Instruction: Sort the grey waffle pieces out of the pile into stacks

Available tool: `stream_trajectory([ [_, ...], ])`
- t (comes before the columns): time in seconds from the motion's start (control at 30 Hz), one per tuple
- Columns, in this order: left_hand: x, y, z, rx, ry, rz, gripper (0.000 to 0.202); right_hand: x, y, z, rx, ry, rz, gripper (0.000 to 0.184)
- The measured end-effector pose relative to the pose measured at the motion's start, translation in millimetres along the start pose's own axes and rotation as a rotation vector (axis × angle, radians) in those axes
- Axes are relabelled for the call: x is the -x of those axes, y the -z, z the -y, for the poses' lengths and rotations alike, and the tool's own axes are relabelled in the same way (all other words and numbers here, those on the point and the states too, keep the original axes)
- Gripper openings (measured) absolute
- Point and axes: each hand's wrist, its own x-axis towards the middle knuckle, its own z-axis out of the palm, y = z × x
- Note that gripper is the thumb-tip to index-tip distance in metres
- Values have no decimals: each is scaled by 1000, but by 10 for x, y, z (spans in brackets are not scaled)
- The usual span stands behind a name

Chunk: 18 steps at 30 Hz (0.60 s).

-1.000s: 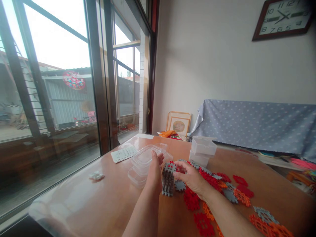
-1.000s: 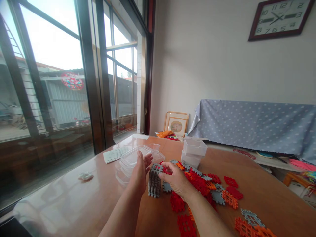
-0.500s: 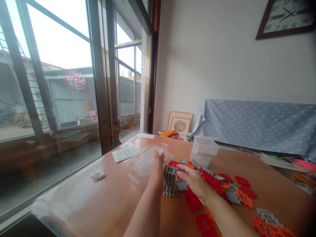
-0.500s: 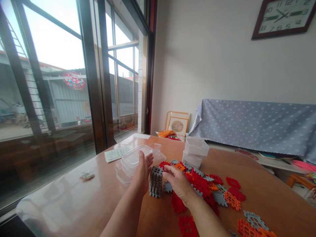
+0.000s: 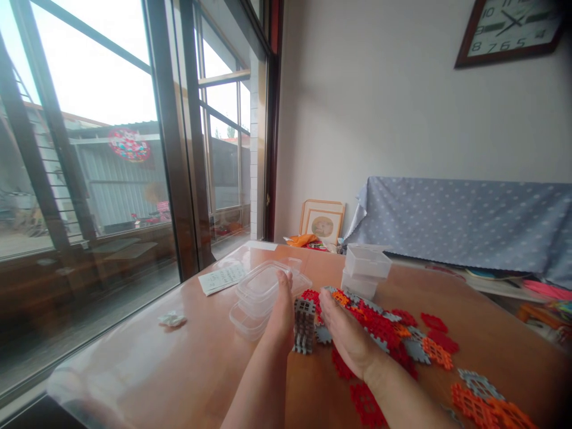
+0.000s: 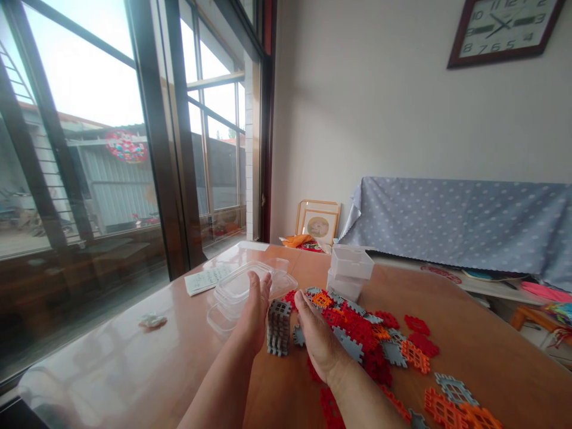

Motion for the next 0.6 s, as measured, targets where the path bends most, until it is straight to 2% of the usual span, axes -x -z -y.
stream_trajectory([
  [0.2,37,-19,-61,4,43,23,96,87,-203,142,-104,-56,44,77],
  [0.6,70,-16,-71,5,96,18,102,53,-308,113,-158,-36,108,77],
])
